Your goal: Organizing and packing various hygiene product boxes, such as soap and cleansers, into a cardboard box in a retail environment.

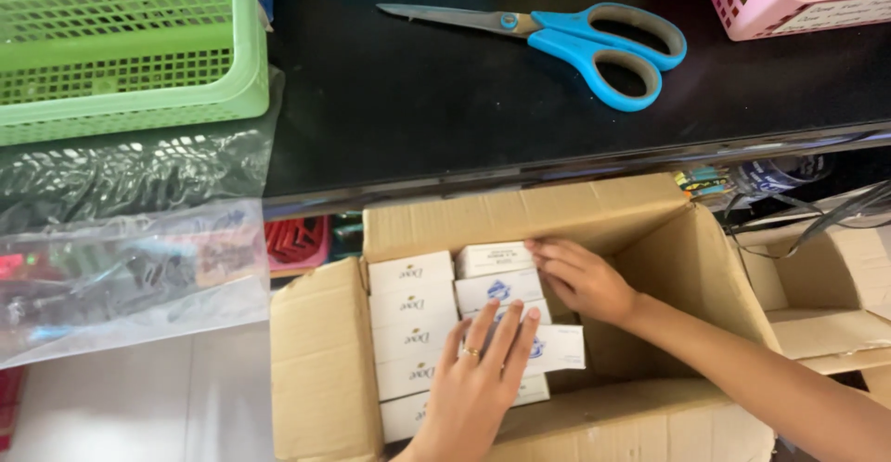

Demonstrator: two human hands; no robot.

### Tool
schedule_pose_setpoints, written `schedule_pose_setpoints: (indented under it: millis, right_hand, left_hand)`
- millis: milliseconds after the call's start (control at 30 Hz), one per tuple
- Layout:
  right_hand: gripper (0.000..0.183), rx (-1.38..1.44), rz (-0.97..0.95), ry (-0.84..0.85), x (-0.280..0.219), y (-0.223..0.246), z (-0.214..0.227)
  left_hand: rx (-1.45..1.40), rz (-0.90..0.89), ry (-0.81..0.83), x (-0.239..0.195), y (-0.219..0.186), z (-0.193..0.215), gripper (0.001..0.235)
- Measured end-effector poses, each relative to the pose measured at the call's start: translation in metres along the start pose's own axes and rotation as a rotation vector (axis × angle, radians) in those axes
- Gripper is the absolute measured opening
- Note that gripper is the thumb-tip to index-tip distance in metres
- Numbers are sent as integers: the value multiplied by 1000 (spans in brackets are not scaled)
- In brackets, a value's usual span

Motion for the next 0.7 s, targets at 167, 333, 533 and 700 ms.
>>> schedule_pose_setpoints:
  millis: [167, 333, 533, 700]
  right_hand:
    - [25, 23, -159, -10, 0, -7, -1]
    - [43, -77, -208, 77, 11, -2, 0]
    - [55, -336, -189, 271, 15, 11, -5]
    - [52, -318, -284, 196, 7, 11, -4]
  left_hand:
    - [6, 16, -25, -2, 1, 0, 56]
    - [-14, 21, -18, 0, 0, 3, 56]
    - [-49, 29, 16, -1, -4, 5, 61]
    - [-77, 41, 0, -7, -7, 6, 61]
Point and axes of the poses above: each hand's wrist, its own x-axis towards the middle knuckle, its own z-axis out of the back of the hand, y = z × x, the point moved 6 cm from there along x, towards the middle knuckle, and after that the axes turned 14 degrees about -y, right-handed, at the moved point
